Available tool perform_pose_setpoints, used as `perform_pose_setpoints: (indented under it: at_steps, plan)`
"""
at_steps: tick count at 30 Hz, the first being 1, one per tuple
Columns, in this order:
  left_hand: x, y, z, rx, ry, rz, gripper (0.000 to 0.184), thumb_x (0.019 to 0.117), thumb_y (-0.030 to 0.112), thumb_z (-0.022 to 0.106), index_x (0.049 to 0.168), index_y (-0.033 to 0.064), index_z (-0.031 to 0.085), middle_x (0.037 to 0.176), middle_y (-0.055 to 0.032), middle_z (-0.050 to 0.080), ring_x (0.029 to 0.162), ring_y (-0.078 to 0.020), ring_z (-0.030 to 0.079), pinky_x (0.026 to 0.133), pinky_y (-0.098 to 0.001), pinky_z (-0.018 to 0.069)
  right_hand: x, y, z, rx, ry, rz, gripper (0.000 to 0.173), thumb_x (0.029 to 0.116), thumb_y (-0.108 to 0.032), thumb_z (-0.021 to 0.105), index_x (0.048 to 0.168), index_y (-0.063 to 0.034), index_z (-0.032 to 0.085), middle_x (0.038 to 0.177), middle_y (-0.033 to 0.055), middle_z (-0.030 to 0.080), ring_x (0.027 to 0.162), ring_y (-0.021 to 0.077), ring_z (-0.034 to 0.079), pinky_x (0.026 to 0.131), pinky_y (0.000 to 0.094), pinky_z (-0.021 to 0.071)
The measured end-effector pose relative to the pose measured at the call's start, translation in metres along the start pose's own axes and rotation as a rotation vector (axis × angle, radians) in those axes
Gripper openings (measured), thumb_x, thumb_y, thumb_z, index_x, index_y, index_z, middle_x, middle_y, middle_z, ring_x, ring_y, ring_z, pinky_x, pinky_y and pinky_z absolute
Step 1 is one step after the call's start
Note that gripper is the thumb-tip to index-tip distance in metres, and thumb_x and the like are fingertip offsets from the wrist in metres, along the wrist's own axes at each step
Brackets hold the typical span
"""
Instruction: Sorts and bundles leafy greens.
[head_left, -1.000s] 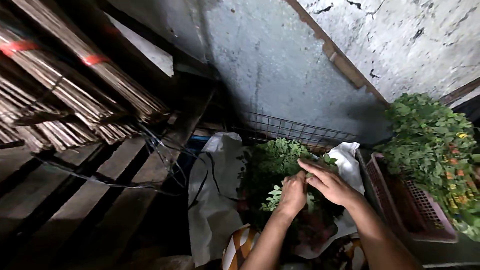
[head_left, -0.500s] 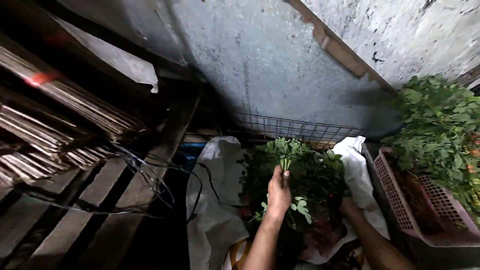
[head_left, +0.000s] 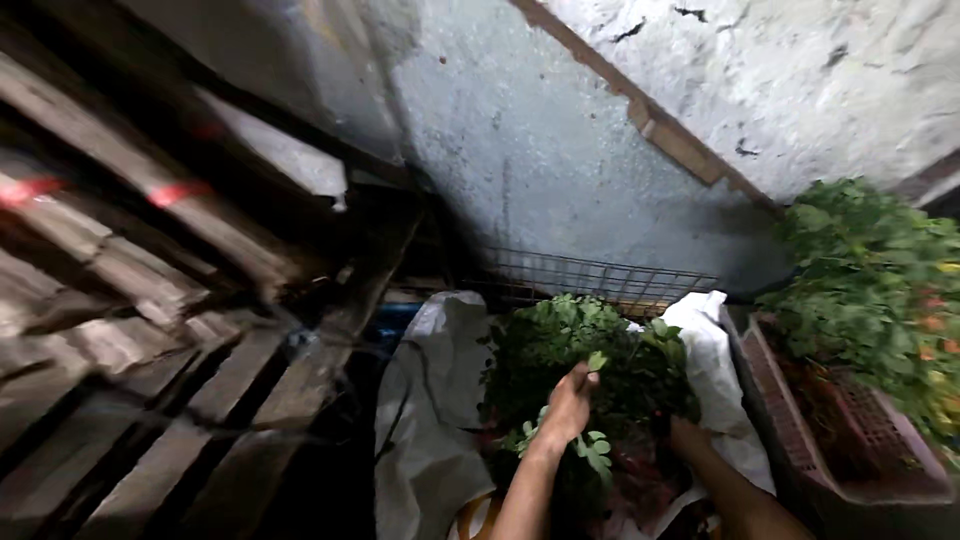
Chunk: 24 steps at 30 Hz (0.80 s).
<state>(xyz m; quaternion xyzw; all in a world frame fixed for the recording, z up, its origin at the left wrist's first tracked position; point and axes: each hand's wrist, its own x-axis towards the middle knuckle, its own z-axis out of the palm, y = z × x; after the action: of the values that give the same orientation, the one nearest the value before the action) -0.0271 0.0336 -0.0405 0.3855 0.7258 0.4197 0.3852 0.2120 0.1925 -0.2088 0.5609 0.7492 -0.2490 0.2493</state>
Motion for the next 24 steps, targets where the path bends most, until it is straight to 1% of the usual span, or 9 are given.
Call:
perform_pose_setpoints:
  at_steps: [2,3,5,7,10,13,17,20,24]
  plan:
    - [-0.002,0.004,0.001,0.04,0.048,-0.008,0.036,0.1096,0.023,0.047,0.136,0.0025,0.058,0.116,-0.0179,0.068,0.102,-0.0269,0.068,0.094,-0.0467,0.0545,-0.015,-0.004,-0.021,0.122,0.011,-0.069,0.061,0.0964,-0.038,0.066,0.146,-0.0051,0.051,0.142,0.0226,0.057,0.129,0.0408,0.057,0.106,0.0621,0.0467]
    - [-0.002,0.004,0.003,0.045,0.073,0.004,0.035,0.1095,0.021,0.047,0.136,0.0006,0.057,0.115,-0.0192,0.068,0.101,-0.0275,0.068,0.093,-0.0473,0.0546,-0.03,-0.005,-0.039,0.189,0.059,-0.128,0.059,0.0978,-0.04,0.065,0.144,-0.006,0.053,0.142,0.0213,0.057,0.13,0.0391,0.057,0.107,0.0609,0.0466]
    - [-0.001,0.001,0.003,0.037,0.117,0.043,0.031,0.1091,0.018,0.047,0.132,-0.0012,0.057,0.105,-0.0168,0.066,0.087,-0.0234,0.066,0.081,-0.0437,0.0555,-0.079,-0.006,-0.084,0.284,0.248,-0.268,0.052,0.103,-0.04,0.058,0.143,-0.0068,0.055,0.142,0.0186,0.058,0.13,0.0349,0.058,0.108,0.0557,0.0465]
    - [0.0,0.0,0.002,0.0,0.16,0.101,0.026,0.108,0.015,0.046,0.125,0.0003,0.06,0.093,-0.0093,0.064,0.073,-0.0149,0.061,0.069,-0.0353,0.0537,-0.126,0.005,-0.128,0.353,0.552,-0.382,0.04,0.1051,-0.032,0.053,0.134,-0.0057,0.063,0.132,0.0155,0.064,0.117,0.0279,0.065,0.103,0.0463,0.0525]
    - [-0.001,0.0,0.005,-0.171,0.223,0.219,0.024,0.1065,0.011,0.044,0.113,-0.0002,0.064,0.084,-0.0006,0.067,0.068,-0.0056,0.063,0.066,-0.0241,0.0556,-0.152,0.049,-0.184,0.355,0.954,-0.289,0.034,0.1059,-0.024,0.05,0.125,-0.0031,0.068,0.12,0.0158,0.07,0.108,0.0286,0.07,0.097,0.0472,0.0559]
    - [-0.003,0.007,0.01,-0.55,0.291,0.297,0.025,0.107,0.004,0.037,0.107,-0.0019,0.062,0.09,-0.003,0.073,0.082,-0.0113,0.072,0.081,-0.029,0.0611,-0.123,0.109,-0.216,0.32,0.747,-0.051,0.034,0.1076,-0.024,0.047,0.131,-0.0069,0.066,0.131,0.0185,0.066,0.124,0.0369,0.062,0.107,0.0583,0.0466]
    - [-0.002,0.011,0.007,-1.119,0.367,0.243,0.03,0.1117,0.01,0.026,0.106,0.0041,0.055,0.1,-0.0095,0.077,0.098,-0.0227,0.075,0.089,-0.039,0.0617,-0.071,0.144,-0.203,0.307,0.507,0.031,0.036,0.1044,-0.026,0.057,0.131,-0.0035,0.066,0.134,0.0231,0.063,0.128,0.0407,0.058,0.109,0.0614,0.0435]
    - [-0.002,0.005,0.002,-1.242,0.396,0.198,0.03,0.1126,0.012,0.024,0.11,0.0032,0.053,0.11,-0.0135,0.076,0.106,-0.0251,0.073,0.093,-0.0396,0.0601,-0.061,0.138,-0.19,0.259,0.509,0.059,0.038,0.1044,-0.026,0.057,0.134,-0.0024,0.062,0.136,0.0245,0.061,0.129,0.0423,0.057,0.109,0.0616,0.0433]
    - [-0.007,0.004,-0.001,-1.295,0.405,0.161,0.031,0.1129,0.014,0.025,0.11,0.0018,0.054,0.109,-0.0136,0.075,0.105,-0.0241,0.073,0.09,-0.0382,0.0602,-0.065,0.128,-0.185,0.234,0.529,0.101,0.039,0.1065,-0.029,0.052,0.135,-0.0037,0.061,0.134,0.0249,0.062,0.127,0.044,0.058,0.106,0.0642,0.0441]
